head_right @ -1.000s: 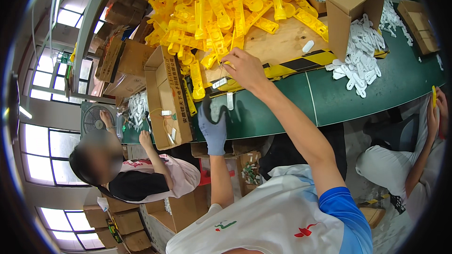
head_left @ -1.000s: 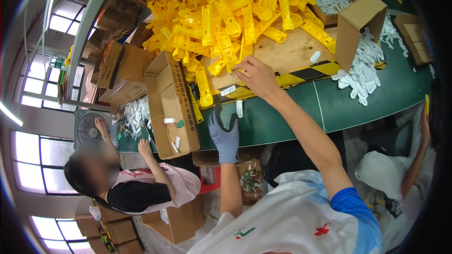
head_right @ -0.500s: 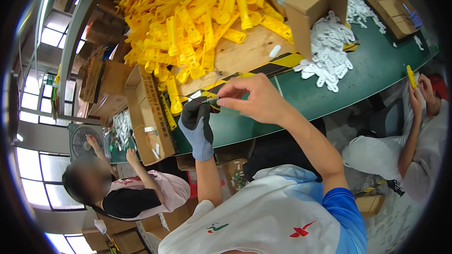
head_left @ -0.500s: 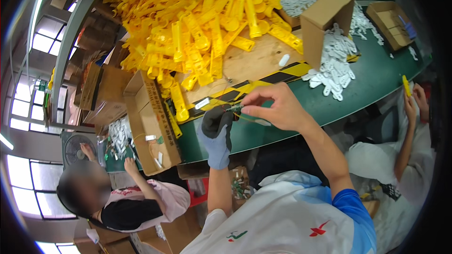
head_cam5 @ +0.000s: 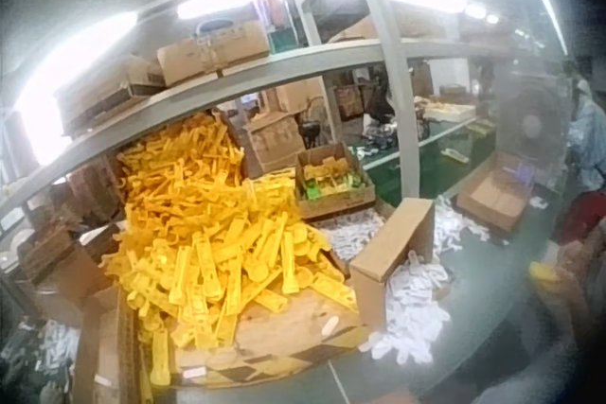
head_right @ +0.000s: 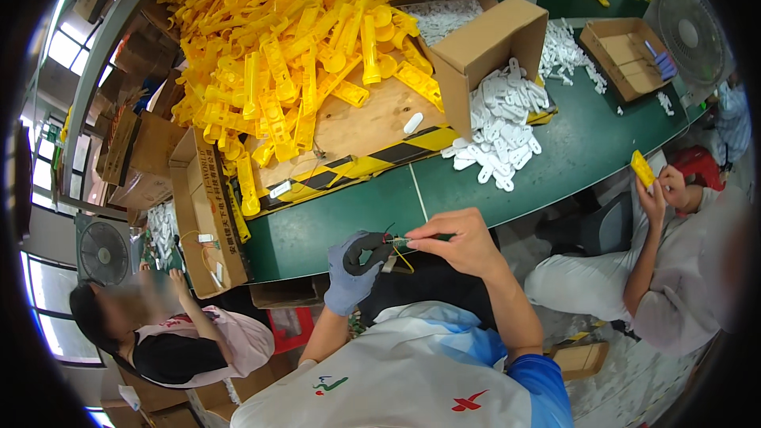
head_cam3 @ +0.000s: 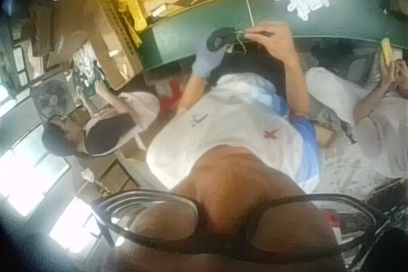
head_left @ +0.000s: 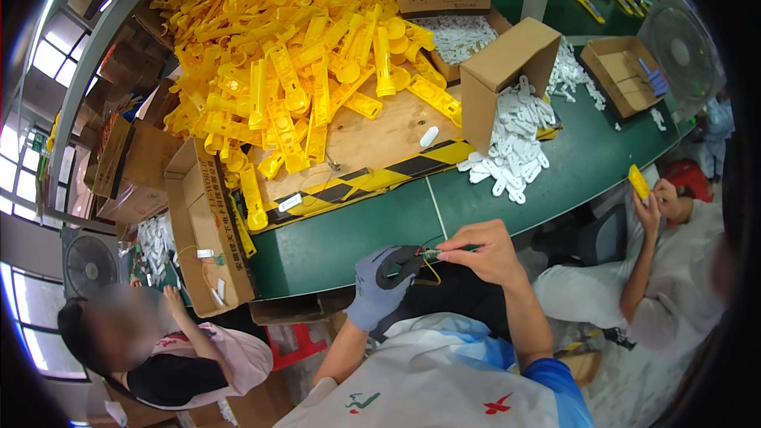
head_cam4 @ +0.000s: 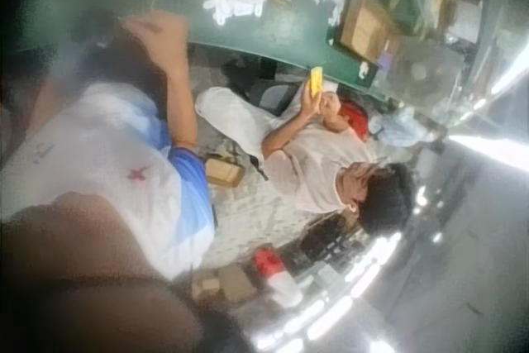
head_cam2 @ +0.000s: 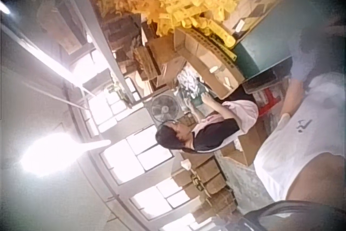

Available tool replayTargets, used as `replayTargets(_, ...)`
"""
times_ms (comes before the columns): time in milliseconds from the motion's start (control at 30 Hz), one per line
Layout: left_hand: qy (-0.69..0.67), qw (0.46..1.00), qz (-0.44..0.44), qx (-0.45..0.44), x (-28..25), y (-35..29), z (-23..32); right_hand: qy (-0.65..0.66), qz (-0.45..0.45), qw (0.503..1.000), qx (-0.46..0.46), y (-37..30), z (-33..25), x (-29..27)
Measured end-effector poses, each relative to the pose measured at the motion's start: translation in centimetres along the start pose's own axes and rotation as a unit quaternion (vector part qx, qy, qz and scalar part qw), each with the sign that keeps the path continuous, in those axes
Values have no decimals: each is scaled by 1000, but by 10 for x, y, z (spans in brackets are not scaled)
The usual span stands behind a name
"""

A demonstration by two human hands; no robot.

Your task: The recorder assembles small electronic components into yellow plastic housings.

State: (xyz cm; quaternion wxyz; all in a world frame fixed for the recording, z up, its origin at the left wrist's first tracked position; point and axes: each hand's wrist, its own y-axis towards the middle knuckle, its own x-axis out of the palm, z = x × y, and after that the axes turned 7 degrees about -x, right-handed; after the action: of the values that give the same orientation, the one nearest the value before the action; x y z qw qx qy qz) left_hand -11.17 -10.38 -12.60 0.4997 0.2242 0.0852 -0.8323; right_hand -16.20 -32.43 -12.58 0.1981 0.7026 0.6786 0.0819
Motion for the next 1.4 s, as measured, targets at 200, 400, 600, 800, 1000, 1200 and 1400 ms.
replayTargets(200,15,995,54,84,19,95,-30,12,115,993,30,-25,18,-9)
replayTargets(400,507,830,219,74,27,294,-67,-102,158,982,-17,-37,-8,0)
replayTargets(600,364,844,348,184,-3,284,-60,-91,156,984,-6,-76,-10,-3)
replayTargets(800,-322,862,364,144,-58,202,7,-39,78,994,-59,-52,-1,-13)
replayTargets(1000,-248,967,33,-42,-61,142,-9,-143,-42,966,-209,35,-7,-9)
replayTargets(1200,-499,851,-138,-86,-24,135,-39,29,60,996,58,42,33,42)
replayTargets(1400,-521,812,-192,-178,-6,117,-78,240,151,947,148,47,54,72)
